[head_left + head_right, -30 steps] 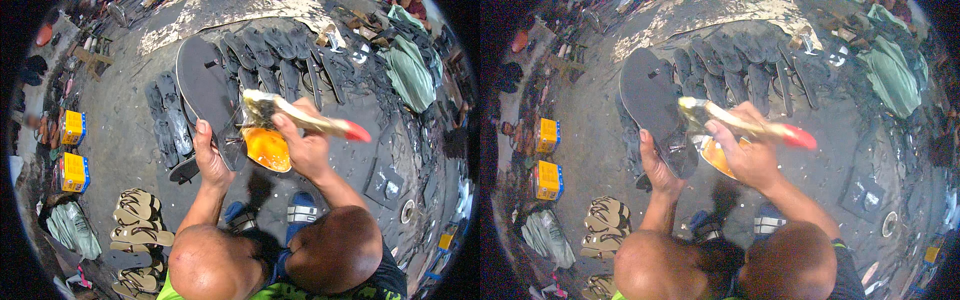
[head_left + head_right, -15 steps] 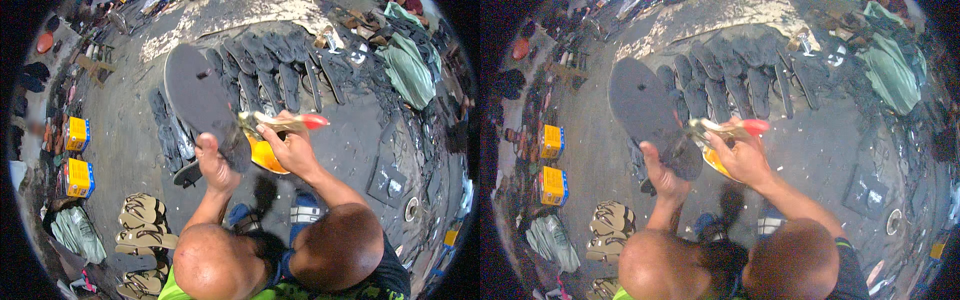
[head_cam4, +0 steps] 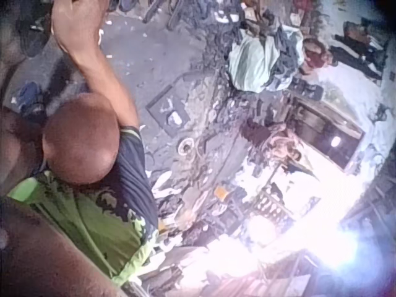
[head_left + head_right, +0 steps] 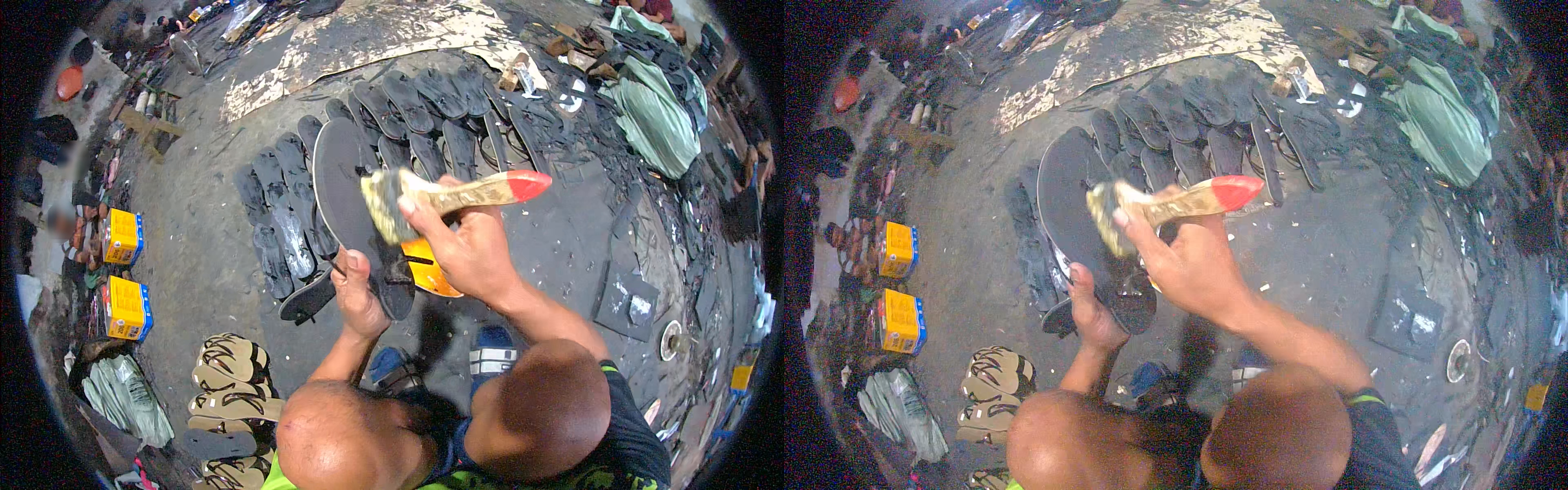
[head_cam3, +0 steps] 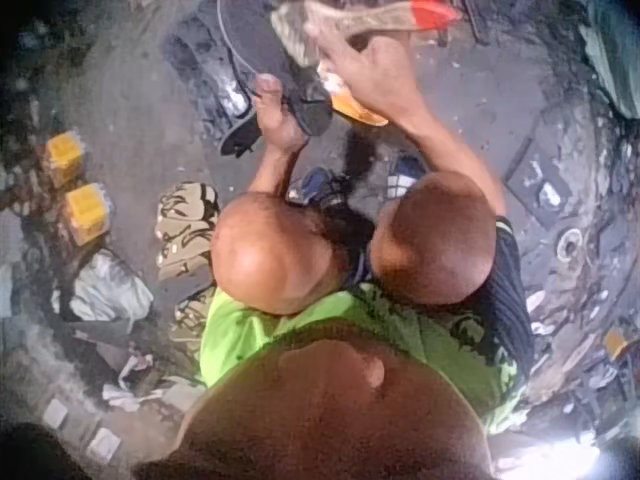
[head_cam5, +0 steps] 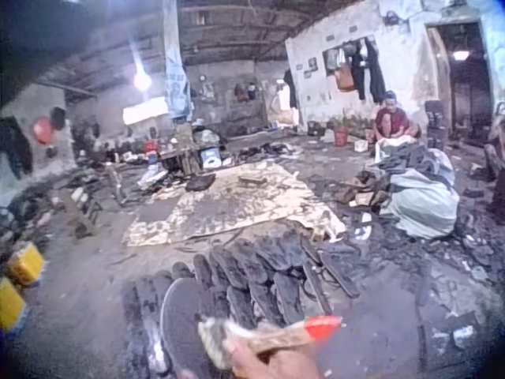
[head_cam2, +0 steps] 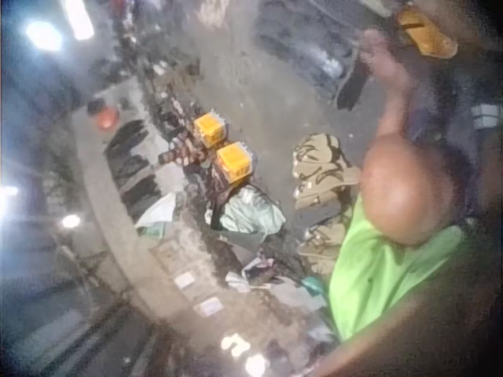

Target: The person sits on the floor and repeatedly picks up black sandals from a pile. They use a brush to apply a yellow substance from a container onto the sole of each sandal, then place the treated sandal aside. The process is repeated for multiple sandals.

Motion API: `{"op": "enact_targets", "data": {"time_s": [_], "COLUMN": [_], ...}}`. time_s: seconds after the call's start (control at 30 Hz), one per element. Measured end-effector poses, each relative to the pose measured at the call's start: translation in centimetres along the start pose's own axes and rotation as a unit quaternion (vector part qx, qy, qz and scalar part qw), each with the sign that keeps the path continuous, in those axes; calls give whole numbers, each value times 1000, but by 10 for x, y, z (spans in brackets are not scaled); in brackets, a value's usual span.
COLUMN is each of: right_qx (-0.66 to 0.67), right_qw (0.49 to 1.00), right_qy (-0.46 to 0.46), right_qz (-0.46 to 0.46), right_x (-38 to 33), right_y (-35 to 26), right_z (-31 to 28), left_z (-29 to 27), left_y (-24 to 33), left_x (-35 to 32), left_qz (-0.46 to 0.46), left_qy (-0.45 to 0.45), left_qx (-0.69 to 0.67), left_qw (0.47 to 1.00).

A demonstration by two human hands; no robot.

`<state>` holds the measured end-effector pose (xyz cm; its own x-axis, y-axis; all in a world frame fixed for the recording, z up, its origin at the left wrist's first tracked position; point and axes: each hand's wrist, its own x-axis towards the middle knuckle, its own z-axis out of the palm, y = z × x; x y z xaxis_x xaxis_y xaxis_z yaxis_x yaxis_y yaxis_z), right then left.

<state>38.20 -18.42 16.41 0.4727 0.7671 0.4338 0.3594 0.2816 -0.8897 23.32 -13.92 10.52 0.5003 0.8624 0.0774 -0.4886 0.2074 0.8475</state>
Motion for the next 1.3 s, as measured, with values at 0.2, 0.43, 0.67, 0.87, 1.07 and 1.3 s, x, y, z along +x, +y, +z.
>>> {"op": "enact_targets", "data": {"time_s": [0.2,0.43,0.67,0.87,1.07,1.3], "right_qx": [-79,-18,-73,-28,-103,-21], "right_qw": [968,985,993,998,961,983], "right_qy": [50,-163,-6,-46,-216,-139], "right_qz": [-235,-44,-88,-14,-140,117], "right_x": [32,10,23,-7,-37,-58], "right_y": [-14,3,4,13,49,93], "right_z": [-11,-40,-25,-9,4,-35], "left_z": [-28,3,-16,-35,-17,-94], "left_y": [-2,18,13,-7,15,-18], "left_x": [-5,-2,-4,8,47,177], "left_qz": [-61,-126,-136,-170,-211,-186], "left_qy": [-124,-50,-94,-54,103,135], "left_qx": [139,-123,-61,-28,-196,-177], "left_qw": [981,983,984,984,952,957]}}
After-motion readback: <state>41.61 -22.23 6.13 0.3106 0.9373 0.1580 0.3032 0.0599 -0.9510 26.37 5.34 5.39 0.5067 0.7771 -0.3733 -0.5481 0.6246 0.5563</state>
